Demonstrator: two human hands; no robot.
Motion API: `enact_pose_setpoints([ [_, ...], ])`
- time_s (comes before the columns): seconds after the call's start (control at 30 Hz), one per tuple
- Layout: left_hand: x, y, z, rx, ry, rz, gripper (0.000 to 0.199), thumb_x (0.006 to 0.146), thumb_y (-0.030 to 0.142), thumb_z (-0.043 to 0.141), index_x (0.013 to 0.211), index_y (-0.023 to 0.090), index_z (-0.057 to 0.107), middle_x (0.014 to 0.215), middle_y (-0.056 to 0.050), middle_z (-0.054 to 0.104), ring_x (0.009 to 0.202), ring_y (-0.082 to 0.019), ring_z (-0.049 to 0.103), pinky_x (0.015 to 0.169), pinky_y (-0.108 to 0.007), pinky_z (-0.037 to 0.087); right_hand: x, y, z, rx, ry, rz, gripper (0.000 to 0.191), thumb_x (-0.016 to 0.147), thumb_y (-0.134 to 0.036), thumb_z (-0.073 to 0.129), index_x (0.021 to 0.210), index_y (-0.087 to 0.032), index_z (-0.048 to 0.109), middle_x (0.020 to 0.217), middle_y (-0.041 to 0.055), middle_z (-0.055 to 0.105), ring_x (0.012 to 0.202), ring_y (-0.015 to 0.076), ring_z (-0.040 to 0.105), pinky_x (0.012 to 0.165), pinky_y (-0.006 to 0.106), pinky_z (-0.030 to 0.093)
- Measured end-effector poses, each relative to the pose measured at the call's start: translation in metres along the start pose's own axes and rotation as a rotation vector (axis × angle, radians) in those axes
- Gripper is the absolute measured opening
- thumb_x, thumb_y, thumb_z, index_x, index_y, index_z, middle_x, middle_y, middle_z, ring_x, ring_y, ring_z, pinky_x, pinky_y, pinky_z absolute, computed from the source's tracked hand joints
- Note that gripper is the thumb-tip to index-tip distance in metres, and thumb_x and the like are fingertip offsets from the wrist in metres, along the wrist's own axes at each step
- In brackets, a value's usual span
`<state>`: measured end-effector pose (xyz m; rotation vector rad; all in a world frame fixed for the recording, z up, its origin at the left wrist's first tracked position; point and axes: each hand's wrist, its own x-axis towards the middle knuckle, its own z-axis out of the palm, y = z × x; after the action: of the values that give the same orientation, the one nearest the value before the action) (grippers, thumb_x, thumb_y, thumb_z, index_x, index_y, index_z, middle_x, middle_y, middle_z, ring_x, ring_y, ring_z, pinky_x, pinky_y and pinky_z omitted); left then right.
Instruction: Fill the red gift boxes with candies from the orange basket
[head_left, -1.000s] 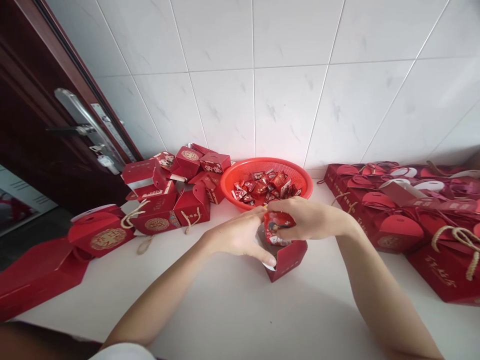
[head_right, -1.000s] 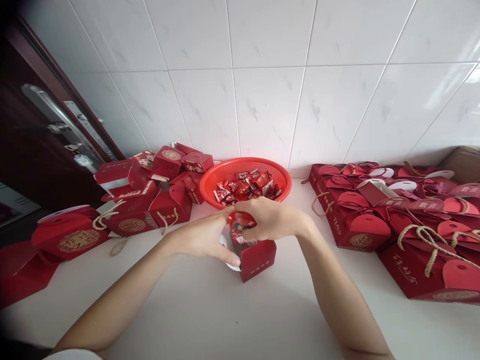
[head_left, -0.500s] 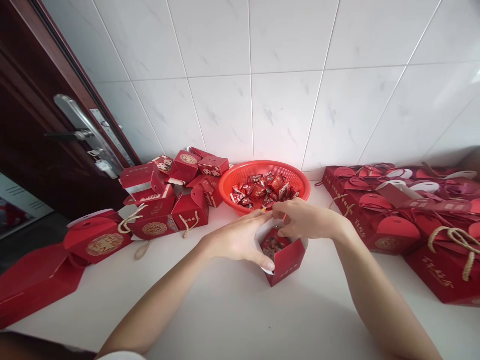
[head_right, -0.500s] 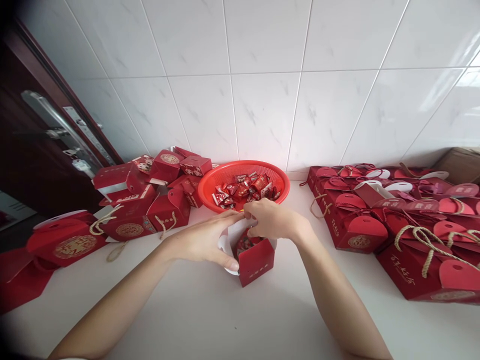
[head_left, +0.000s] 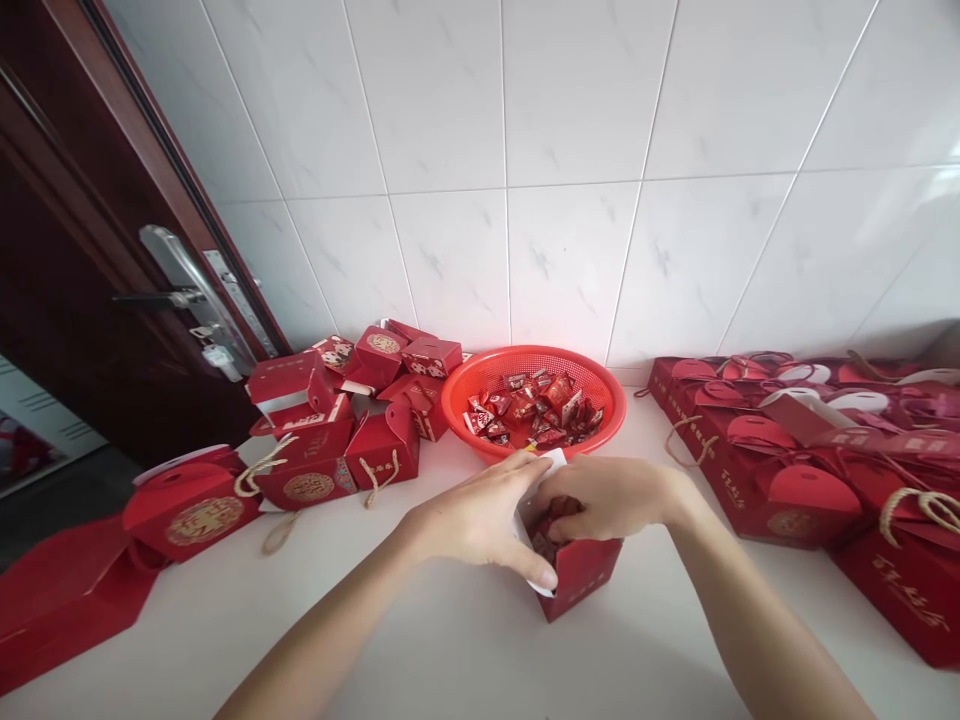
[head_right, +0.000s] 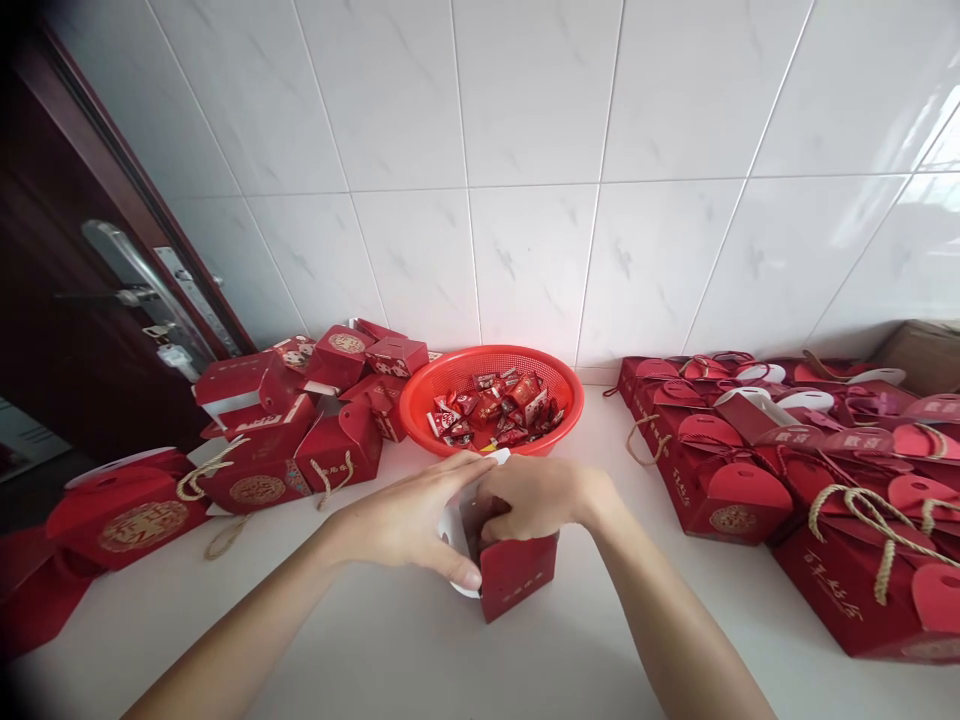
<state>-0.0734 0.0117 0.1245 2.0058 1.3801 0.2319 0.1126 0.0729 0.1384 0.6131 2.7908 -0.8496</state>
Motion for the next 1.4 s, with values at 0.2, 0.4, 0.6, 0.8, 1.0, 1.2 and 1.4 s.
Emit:
enact_pose_setpoints([
  [0.2,0.000,0.000,0.000,0.008,0.006,0.000,0.110,0.062,0.049,0.084,0.156,0.028,0.031,0.164,-0.008,0.027,0.151,-0.035,0.024,0.118,-0.046,0.033,-0.029,-0.001,-0.002,0.161,0.096,-0.066,0.031,0.087,-0.030,0.067,0.116,-0.019,0.071,0.099,0.0029,0.074,0.079,0.0145,0.065,0.067,0.022,0.047],
  [0.4,0.001,0.005,0.002,0.038,0.024,-0.024,0.104,0.064,0.058,0.080,0.153,0.027,0.036,0.161,-0.011,0.033,0.150,-0.039,0.025,0.110,-0.043,0.042,-0.051,0.017,0.036,0.186,0.443,-0.099,0.033,0.095,-0.047,0.059,0.111,-0.020,0.069,0.108,0.0070,0.072,0.091,0.0185,0.067,0.081,0.030,0.053],
  [0.6,0.004,0.002,0.009,0.004,0.080,0.090,0.077,0.078,0.053,0.070,0.148,0.032,0.044,0.157,-0.006,0.041,0.139,-0.034,0.045,0.101,-0.039,0.048,-0.054,0.033,0.086,0.082,0.913,-0.037,0.022,0.096,-0.036,0.060,0.113,-0.023,0.063,0.127,0.0115,0.065,0.116,0.0242,0.065,0.094,0.039,0.054],
  [0.8,0.001,0.004,0.010,0.034,0.155,0.148,0.072,0.088,0.044,0.061,0.153,0.028,0.034,0.160,-0.007,0.038,0.143,-0.030,0.042,0.105,-0.036,0.045,-0.042,0.036,0.116,-0.071,1.198,0.027,0.031,0.094,-0.032,0.063,0.123,-0.024,0.055,0.139,0.0151,0.057,0.129,0.0282,0.057,0.102,0.046,0.052],
  [1.0,0.001,0.003,0.003,-0.029,0.133,0.156,0.060,0.088,0.056,0.060,0.137,0.022,0.054,0.139,-0.007,0.062,0.126,-0.026,0.059,0.096,-0.032,0.049,-0.038,0.039,0.124,-0.055,1.268,0.082,0.045,0.093,-0.035,0.065,0.133,-0.025,0.048,0.140,0.0156,0.056,0.132,0.0302,0.055,0.104,0.052,0.051],
  [1.2,0.001,-0.003,-0.002,0.105,0.001,0.202,0.043,0.084,0.054,0.066,0.115,0.024,0.069,0.133,-0.004,0.065,0.122,-0.027,0.060,0.096,-0.033,0.047,-0.036,0.042,0.128,-0.006,1.220,0.062,0.027,0.096,-0.034,0.060,0.121,-0.024,0.057,0.130,0.0144,0.062,0.121,0.0273,0.063,0.096,0.045,0.056],
  [1.4,0.010,-0.006,0.006,0.135,0.039,0.254,0.037,0.090,0.042,0.061,0.122,0.024,0.065,0.131,-0.005,0.063,0.119,-0.025,0.060,0.095,-0.032,0.046,-0.034,0.042,0.131,0.032,1.162,0.023,0.021,0.100,-0.031,0.051,0.113,-0.024,0.065,0.126,0.0132,0.063,0.117,0.0253,0.065,0.095,0.041,0.056],
])
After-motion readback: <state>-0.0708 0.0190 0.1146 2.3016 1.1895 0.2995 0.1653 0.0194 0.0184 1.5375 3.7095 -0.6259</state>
